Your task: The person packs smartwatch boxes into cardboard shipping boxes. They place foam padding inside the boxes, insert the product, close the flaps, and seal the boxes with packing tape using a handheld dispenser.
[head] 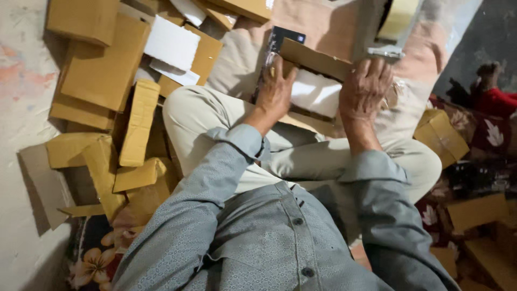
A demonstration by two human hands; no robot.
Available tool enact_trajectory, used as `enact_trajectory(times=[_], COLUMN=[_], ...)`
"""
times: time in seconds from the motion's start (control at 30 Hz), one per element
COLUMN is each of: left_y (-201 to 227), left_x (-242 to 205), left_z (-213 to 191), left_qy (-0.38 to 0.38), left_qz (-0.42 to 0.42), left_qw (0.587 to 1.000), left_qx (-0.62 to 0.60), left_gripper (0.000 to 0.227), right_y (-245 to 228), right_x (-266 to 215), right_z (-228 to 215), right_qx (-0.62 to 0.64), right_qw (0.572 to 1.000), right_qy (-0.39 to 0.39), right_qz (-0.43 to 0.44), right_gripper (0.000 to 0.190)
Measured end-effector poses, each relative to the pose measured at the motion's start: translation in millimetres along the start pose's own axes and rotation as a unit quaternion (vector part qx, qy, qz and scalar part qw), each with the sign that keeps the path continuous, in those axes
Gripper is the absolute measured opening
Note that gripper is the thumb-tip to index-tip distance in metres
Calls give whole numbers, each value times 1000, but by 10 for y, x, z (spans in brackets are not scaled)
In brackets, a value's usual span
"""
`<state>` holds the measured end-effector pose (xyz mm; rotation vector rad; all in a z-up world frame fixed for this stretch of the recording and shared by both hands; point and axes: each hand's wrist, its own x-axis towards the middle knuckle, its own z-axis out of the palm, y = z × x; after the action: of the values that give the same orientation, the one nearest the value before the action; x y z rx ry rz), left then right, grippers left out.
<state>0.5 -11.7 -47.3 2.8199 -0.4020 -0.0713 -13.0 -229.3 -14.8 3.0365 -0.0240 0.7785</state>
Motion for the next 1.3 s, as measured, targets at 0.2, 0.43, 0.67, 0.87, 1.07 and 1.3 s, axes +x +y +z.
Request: enact_trajectory(times=[0.2,0.43,0.67,0.87,1.07,1.3], left_y=[-80,-552,-729,-746,-767,-467], left_x=[3,259,353,373,46,-234], left_z=[246,219,510,736,-262,-1248], left_qy=[55,103,-7,142,311,306], left_qz=[12,-308,-299,-177,-226,-175], left_qw=[933,907,895,934,846,796], left_qx=[-355,-269,-331,-275,-369,-492], left_gripper=[86,61,68,38,38,40], right_y=[-213,-257,-164,-107,288,24], right_x=[-230,-300,-103,37,288,370], right_z=[-65,23,-201,-412,308,390], right_qx=[101,178,214,105,88,107], right_qw=[957,942,930,976,978,986], right_qy=[-186,-241,-261,43,-171,-126], right_qz=[-197,-149,-148,-186,-86,25], right_gripper=[37,52,43,30,12,25])
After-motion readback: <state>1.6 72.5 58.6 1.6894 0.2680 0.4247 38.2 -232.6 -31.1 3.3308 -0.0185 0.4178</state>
